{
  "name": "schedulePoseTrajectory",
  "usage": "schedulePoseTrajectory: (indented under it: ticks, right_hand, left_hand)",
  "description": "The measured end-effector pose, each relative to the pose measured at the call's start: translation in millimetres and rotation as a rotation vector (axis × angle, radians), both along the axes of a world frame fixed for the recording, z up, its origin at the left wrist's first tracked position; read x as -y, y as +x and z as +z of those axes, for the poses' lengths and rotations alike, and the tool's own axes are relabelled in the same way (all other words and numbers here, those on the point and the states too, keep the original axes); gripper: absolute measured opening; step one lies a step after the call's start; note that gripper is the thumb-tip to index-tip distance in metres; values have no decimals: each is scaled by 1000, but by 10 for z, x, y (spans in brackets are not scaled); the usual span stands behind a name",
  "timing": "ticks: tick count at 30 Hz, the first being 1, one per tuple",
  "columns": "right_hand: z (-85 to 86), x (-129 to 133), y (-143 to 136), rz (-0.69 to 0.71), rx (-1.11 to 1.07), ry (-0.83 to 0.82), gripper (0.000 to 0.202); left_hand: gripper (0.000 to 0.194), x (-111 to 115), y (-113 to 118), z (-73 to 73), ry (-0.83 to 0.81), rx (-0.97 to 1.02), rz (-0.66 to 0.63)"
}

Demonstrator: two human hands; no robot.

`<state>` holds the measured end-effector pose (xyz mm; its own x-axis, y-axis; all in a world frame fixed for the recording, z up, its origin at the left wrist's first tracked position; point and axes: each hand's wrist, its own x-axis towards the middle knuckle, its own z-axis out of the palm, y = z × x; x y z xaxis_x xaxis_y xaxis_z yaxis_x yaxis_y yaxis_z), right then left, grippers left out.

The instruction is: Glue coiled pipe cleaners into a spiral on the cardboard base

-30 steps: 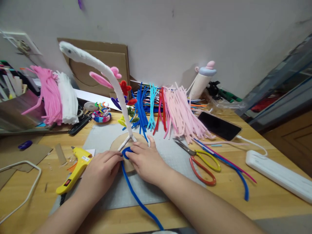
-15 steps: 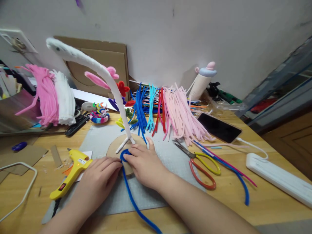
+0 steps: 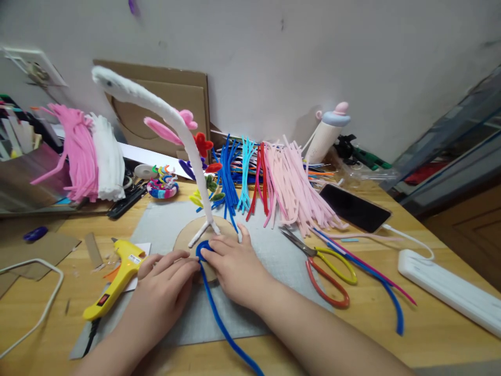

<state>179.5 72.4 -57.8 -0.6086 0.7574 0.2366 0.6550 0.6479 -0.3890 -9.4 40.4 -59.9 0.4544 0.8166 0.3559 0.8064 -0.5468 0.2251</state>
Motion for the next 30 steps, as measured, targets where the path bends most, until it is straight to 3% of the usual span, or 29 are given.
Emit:
schedulePoseTrajectory:
  ticks: [11,18,24,30]
  right_hand:
    - [-29,-10,142,-39,-49,-28,54]
    - [32,-7,216,61,24,30,30]
    - [-12,-34,253,108,92,2,31]
    - [0,-47,203,70,79,14,38]
  left_hand:
    - [26,44,51,7,37,-36,5]
    - [23,64,37,26,17,-21,11]
    - [22,68,33,6,27,-14,-3]
    - [22,49,52,6,26,-7,5]
